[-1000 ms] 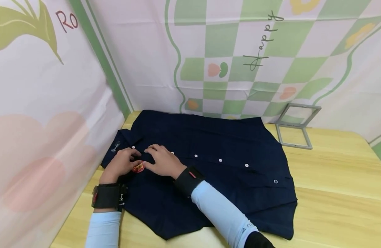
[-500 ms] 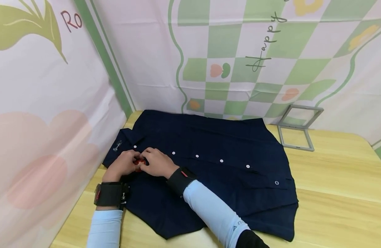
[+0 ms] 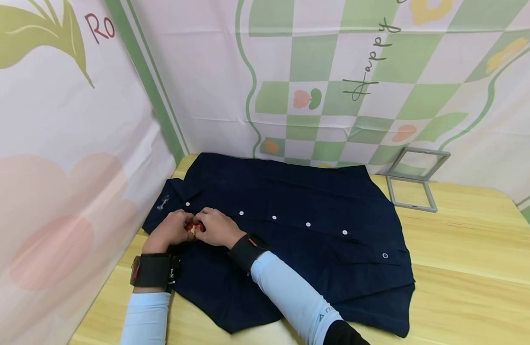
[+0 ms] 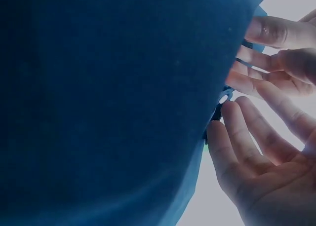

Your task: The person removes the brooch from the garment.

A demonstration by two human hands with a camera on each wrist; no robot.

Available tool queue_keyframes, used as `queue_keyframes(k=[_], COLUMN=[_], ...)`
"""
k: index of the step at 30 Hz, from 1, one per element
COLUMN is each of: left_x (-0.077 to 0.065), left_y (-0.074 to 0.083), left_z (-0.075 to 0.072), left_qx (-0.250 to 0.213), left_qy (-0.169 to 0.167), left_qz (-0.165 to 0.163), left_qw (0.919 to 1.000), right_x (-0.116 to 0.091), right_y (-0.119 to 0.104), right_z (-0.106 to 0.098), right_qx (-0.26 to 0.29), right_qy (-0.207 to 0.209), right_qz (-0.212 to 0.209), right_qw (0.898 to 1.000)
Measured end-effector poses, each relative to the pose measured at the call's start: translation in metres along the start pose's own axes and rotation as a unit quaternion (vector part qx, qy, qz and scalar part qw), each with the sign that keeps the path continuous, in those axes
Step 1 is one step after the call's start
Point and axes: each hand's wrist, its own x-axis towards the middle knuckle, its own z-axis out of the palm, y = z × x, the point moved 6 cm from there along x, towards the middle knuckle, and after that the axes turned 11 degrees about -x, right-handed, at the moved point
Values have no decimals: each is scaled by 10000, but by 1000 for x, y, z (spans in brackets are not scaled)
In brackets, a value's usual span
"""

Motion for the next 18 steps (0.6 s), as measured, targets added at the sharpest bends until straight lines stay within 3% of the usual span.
queue_keyframes(k=[9, 18], left_x=[2, 1], left_y=[-3, -2], left_z=[2, 2], left_qx=[145, 247], left_qy=[-61, -113], left_qz=[-261, -166], left_qw=[9995, 9995], right_x=[3, 5], right_y=[-2, -2], right_z=[2, 7], right_qx=[-223, -322], right_qy=[-91, -466], right_qz=[-32, 101], right_qw=[9997, 9983])
